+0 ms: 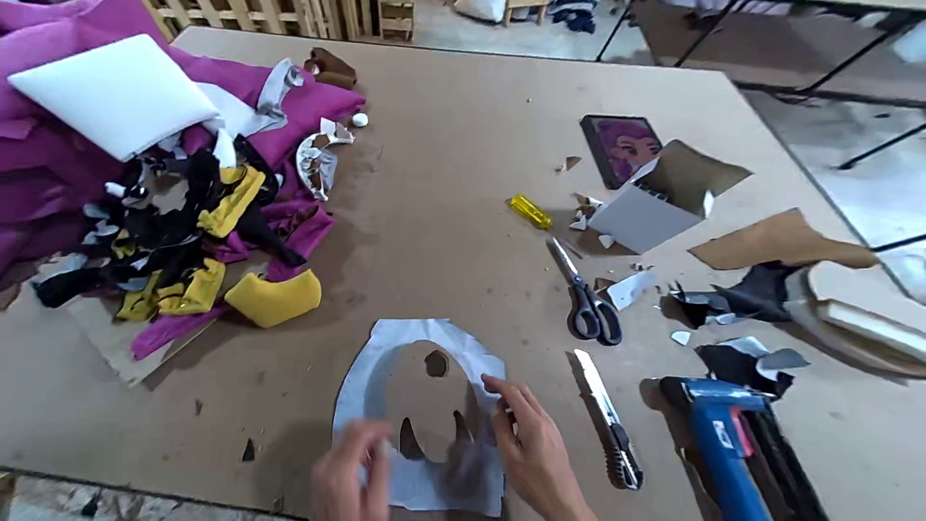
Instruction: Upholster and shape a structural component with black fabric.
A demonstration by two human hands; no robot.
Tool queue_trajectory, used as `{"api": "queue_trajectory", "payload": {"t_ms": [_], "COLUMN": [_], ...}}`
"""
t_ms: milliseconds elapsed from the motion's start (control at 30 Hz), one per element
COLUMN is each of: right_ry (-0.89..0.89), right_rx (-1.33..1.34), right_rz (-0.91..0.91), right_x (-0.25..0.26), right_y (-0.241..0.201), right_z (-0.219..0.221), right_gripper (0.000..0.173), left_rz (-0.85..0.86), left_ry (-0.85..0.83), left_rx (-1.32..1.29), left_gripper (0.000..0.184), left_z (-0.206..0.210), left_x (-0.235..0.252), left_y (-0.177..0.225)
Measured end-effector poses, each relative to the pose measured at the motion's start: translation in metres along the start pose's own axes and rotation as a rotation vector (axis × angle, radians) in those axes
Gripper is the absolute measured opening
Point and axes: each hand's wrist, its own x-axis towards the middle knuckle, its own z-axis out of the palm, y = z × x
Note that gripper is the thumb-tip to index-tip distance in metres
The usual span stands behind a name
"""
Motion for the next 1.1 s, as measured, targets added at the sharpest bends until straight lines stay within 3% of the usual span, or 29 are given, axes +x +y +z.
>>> {"api": "queue_trajectory", "payload": {"t_ms": [100,267,367,500,600,767,933,1033,1100], "right_ry": [-0.180,-0.089,-0.041,0.022,0.154,0.076,0.042,-0.011,-0.001], "right_rx": [0.095,0.277,0.308,0.018,-0.209,-0.436,-0.573,-0.569,-0.575], "right_rz": [0.092,0.094,0.090,0.079,-0.100,-0.349,-0.291,-0.223,-0.237], "right_x": [0.021,0.013,-0.003,-0.008,-0.016,-0.010,-0.004,-0.005,0.002], "right_y": [0.008,0.005,-0.003,-0.009,-0.032,-0.052,-0.050,-0.046,-0.048], "right_z": [0.006,0.012,0.016,0.030,0.034,0.079,0.091,0.095,0.096], "right_gripper": [0.046,0.045,0.042,0.044,0.047,0.060,0.064,0.061,0.058], "left_rz": [-0.193,0.007,0.021,0.035,0.146,0.404,0.405,0.359,0.308], "left_ry": [-0.111,-0.033,-0.025,0.000,0.131,-0.062,-0.123,-0.159,-0.189], "left_rx": [0.073,-0.172,-0.181,0.019,0.073,0.078,0.158,0.197,0.199], "left_gripper": [0.039,0.045,0.045,0.041,0.042,0.066,0.077,0.071,0.055], "left_z": [0.000,0.014,0.007,0.016,0.016,0.030,0.040,0.049,0.041], "left_x": [0.040,0.053,0.054,0.040,0.039,0.060,0.066,0.064,0.080], "left_y": [-0.031,-0.041,-0.042,-0.053,-0.043,-0.025,-0.031,-0.037,-0.030]}}
